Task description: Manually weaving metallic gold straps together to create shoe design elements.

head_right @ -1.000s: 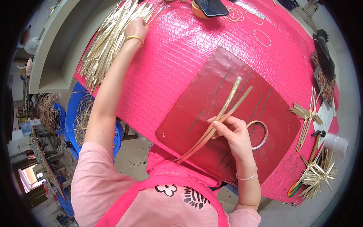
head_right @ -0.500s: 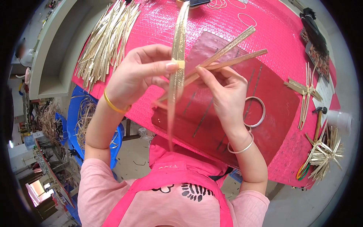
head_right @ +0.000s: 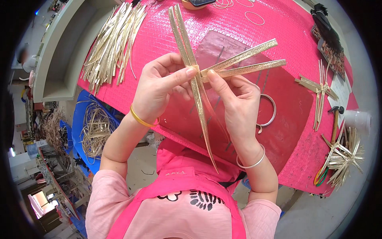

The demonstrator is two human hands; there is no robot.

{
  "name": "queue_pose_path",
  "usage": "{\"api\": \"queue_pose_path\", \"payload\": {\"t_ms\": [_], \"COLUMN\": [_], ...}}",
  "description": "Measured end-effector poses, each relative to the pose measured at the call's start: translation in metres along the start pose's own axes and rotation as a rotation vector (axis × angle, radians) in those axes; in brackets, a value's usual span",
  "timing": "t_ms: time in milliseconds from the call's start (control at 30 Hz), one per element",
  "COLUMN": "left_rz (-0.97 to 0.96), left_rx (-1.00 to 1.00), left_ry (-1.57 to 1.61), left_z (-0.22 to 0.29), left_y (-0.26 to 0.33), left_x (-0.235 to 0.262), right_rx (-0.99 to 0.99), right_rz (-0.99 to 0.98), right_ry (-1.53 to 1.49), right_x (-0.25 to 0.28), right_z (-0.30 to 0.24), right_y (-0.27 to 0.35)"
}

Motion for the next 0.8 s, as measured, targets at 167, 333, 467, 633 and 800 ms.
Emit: {"api": "queue_pose_path", "payload": {"t_ms": [167,333,467,633,800], "left_rz": [0.030,0.040,-0.207,-0.379,-0.099], "left_rx": [-0.070,-0.124,-0.805,-1.158,-0.270], "left_ry": [-0.030,-0.034,-1.030,-1.288,-0.504], "left_z": [-0.004,-0.010,0.007,0.018,0.014], "left_y": [0.003,0.008,0.003,-0.005,0.003], "left_x": [-0.008,-0.011,-0.003,0.000,-0.010], "right_rx": [0.000,0.024,0.080,-0.269,-0.353], "right_rz": [0.025,0.044,0.007,-0.229,-0.271], "right_ry": [0.071,0.141,0.346,-0.053,-0.215], "right_x": [0.000,-0.004,0.001,0.017,0.012], "right_z": [-0.002,-0.007,-0.011,-0.010,-0.002], "right_y": [0.005,0.006,0.002,-0.014,-0.013]}}
Point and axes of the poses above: each hand's wrist, its own y-axis away from the middle knuckle, its own x-axis out of the back of the hand, z = x × y, the point moved 1 cm from there along -y, towards the middle knuckle, and after that the axes turned 8 degrees about -x, right-handed, at the moved point
